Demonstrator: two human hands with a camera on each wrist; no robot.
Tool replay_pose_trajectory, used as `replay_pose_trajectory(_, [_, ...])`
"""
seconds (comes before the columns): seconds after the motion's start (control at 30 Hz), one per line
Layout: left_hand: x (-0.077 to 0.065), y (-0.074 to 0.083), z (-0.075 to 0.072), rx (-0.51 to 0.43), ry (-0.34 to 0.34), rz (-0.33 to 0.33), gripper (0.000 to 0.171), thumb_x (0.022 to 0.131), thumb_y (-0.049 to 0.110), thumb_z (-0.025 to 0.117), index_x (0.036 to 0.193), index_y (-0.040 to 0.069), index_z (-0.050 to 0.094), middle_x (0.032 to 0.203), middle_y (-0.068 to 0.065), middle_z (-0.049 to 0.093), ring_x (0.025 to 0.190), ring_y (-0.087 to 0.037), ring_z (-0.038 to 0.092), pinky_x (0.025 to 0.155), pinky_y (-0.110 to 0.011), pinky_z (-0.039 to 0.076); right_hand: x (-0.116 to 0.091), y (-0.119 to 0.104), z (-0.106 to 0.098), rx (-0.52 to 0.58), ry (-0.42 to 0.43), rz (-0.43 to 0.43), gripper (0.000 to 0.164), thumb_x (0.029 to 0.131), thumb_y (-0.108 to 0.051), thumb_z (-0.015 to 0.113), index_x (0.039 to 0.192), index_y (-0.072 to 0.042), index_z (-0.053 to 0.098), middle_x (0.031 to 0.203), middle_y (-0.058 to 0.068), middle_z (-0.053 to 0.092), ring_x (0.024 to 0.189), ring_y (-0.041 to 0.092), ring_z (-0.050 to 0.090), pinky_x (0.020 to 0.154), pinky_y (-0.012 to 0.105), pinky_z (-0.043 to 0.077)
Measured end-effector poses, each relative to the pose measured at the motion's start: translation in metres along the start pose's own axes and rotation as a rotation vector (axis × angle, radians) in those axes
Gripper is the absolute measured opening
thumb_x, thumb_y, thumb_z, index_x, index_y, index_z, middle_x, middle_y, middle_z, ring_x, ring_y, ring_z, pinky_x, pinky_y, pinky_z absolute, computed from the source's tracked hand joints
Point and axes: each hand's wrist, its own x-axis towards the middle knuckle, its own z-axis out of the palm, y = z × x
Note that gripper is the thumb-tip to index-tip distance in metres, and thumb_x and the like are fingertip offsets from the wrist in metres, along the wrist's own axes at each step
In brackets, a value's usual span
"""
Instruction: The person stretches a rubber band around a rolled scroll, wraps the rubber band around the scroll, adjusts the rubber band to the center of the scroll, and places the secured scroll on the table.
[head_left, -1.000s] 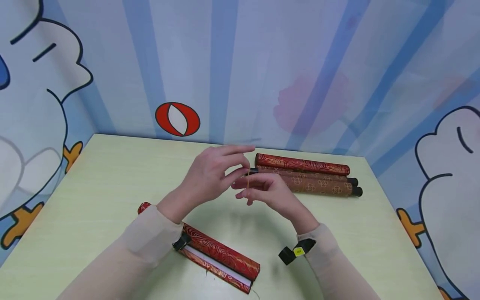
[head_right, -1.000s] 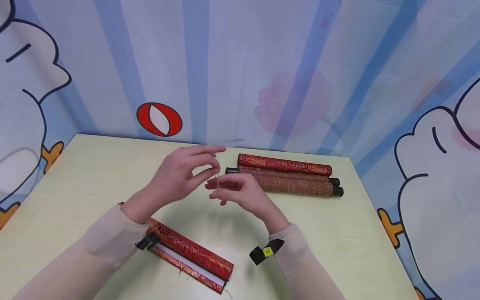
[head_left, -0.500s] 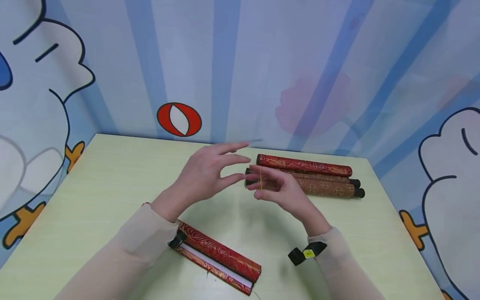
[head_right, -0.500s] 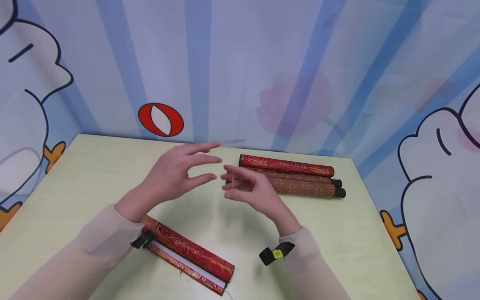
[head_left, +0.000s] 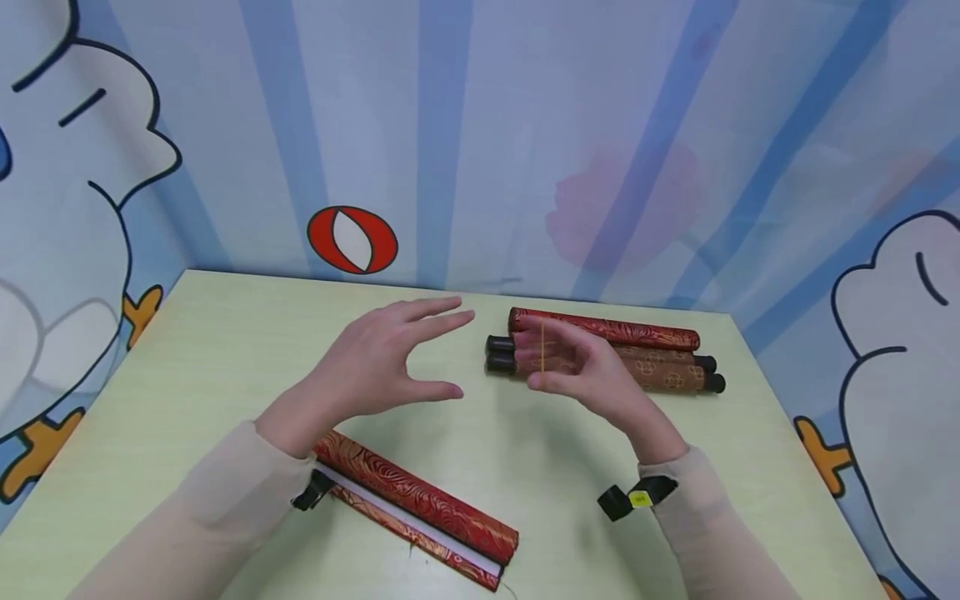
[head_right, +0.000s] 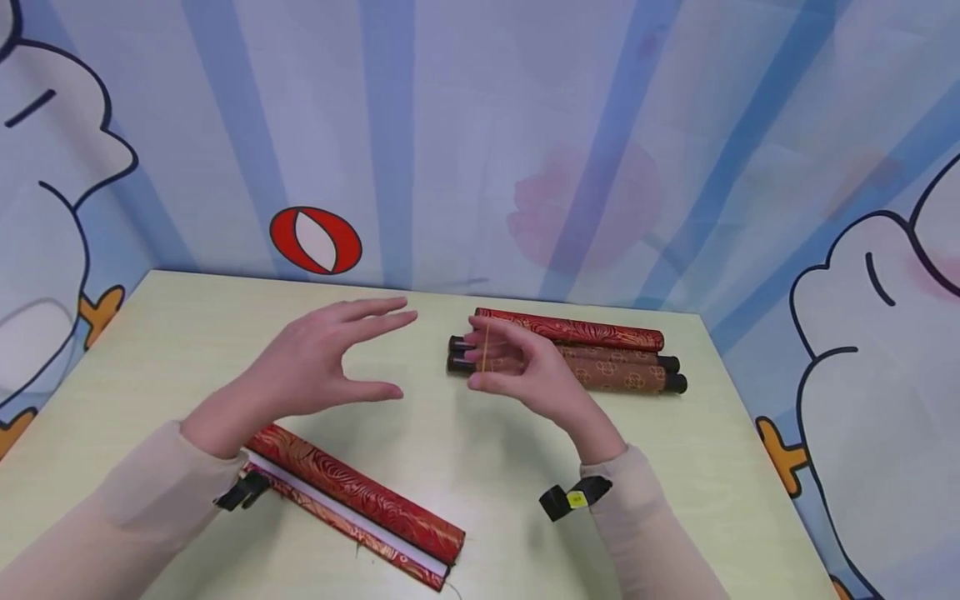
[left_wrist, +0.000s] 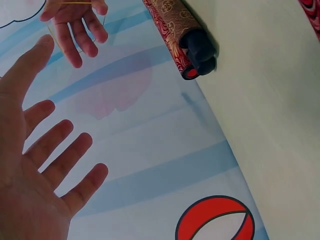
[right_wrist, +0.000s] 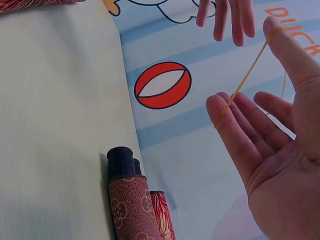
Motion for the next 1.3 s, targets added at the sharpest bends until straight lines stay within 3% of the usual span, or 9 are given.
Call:
replay_pose_trajectory(0.2, [-0.012,-0.003,-0.002,-0.017,-0.044,0.019,0.090,0.081,0.050,0.093,0.159,0.023,0.055,0.162,-0.004,0.053,0.144,-0.031,0.055,0.112,-0.058,0.050,0.000,0.001,-0.001,-0.031,-0.022,0.003,0.074,0.093,-0.006,0.083,0.159,-0.008,0.050,0.148,0.014,0.063,0.132,0.034,0.065,0.099,0.033,0.060])
replay_pose_trajectory(0.5, [-0.043,-0.014,0.001,-0.039,-0.240,-0.074,0.097,0.079,0.049,0.095,0.162,0.030,0.050,0.166,-0.002,0.048,0.147,-0.032,0.051,0.112,-0.062,0.049,-0.005,0.000,-0.006,-0.126,-0.031,0.037,0.079,0.090,-0.009,0.087,0.160,-0.011,0.050,0.153,0.016,0.059,0.130,0.042,0.064,0.093,0.032,0.063])
replay_pose_trajectory(0.67, [-0.056,-0.022,0.007,-0.036,-0.322,-0.097,0.099,0.078,0.048,0.096,0.163,0.031,0.048,0.167,-0.001,0.046,0.148,-0.033,0.050,0.113,-0.063,0.048,-0.005,-0.002,-0.010,-0.107,-0.047,0.020,0.079,0.090,-0.005,0.086,0.159,-0.008,0.049,0.145,0.025,0.064,0.127,0.048,0.065,0.092,0.033,0.063])
replay_pose_trajectory(0.93, [-0.072,-0.031,0.020,-0.012,-0.447,-0.084,0.104,0.075,0.056,0.095,0.163,0.027,0.048,0.167,-0.005,0.047,0.149,-0.035,0.048,0.117,-0.064,0.043,-0.004,-0.004,-0.011,-0.106,-0.069,-0.005,0.079,0.090,-0.003,0.086,0.160,-0.008,0.048,0.146,0.026,0.063,0.130,0.049,0.063,0.094,0.034,0.063])
replay_pose_trajectory(1.17, [-0.089,-0.039,0.033,0.039,-0.498,-0.015,0.110,0.069,0.052,0.099,0.162,0.021,0.049,0.165,-0.008,0.048,0.150,-0.038,0.046,0.121,-0.066,0.037,-0.004,-0.010,-0.009,-0.130,-0.061,0.006,0.080,0.090,-0.003,0.086,0.160,-0.009,0.048,0.147,0.020,0.064,0.131,0.049,0.062,0.096,0.034,0.062])
replay_pose_trajectory(1.3, [-0.094,-0.041,0.041,0.035,-0.529,-0.024,0.110,0.069,0.049,0.100,0.162,0.022,0.050,0.165,-0.007,0.049,0.152,-0.037,0.045,0.122,-0.066,0.035,-0.003,-0.012,-0.007,-0.115,-0.064,-0.016,0.081,0.088,-0.001,0.086,0.160,-0.008,0.048,0.147,0.024,0.062,0.131,0.048,0.062,0.097,0.035,0.062])
